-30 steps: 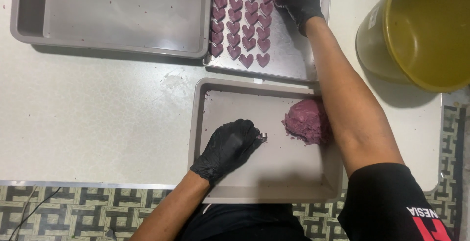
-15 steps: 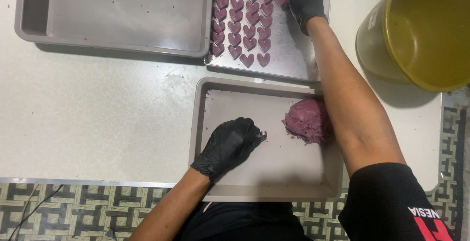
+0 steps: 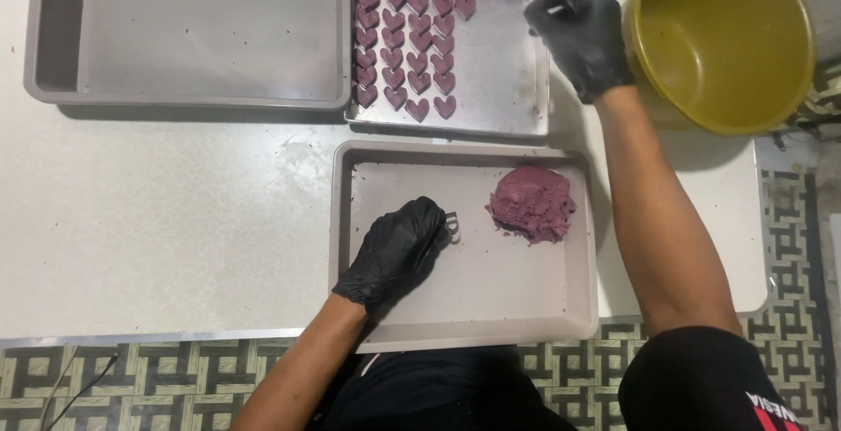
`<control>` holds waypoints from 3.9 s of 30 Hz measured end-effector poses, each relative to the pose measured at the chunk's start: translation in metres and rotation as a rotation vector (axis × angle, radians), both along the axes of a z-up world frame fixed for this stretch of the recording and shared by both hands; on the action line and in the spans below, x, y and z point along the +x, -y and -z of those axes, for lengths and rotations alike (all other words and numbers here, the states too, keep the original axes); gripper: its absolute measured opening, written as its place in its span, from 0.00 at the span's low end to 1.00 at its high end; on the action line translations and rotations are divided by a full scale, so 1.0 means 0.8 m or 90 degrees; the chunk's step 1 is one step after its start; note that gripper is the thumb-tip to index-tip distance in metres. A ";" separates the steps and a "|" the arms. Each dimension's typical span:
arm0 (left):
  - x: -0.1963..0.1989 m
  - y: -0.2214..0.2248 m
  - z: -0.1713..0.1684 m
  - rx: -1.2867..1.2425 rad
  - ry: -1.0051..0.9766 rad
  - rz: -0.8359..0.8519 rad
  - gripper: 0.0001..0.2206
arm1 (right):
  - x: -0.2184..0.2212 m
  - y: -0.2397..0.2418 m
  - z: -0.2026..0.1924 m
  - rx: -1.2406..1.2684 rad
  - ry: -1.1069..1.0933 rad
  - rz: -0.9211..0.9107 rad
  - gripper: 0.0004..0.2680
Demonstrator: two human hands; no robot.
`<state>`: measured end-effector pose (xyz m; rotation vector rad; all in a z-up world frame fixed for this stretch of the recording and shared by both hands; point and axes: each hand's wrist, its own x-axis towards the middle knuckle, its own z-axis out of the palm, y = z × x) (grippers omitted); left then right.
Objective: Using a heart-shaped cutter to create shapes from a purple paste and arranging them on a tray.
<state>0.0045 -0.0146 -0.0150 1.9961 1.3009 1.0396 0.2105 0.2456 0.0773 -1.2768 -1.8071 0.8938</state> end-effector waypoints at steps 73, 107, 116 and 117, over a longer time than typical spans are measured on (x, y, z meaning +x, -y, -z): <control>0.016 0.004 -0.004 -0.057 -0.068 -0.001 0.04 | 0.073 0.327 0.088 0.188 0.440 0.240 0.10; 0.022 0.007 -0.037 -0.067 -0.172 -0.015 0.05 | 0.111 0.360 0.107 0.124 0.441 0.158 0.10; 0.020 0.006 -0.028 -0.049 -0.230 0.022 0.05 | 0.107 0.354 0.104 -0.041 0.396 0.218 0.15; 0.019 0.005 -0.028 -0.052 -0.229 0.020 0.05 | 0.108 0.354 0.096 -0.043 0.398 0.214 0.15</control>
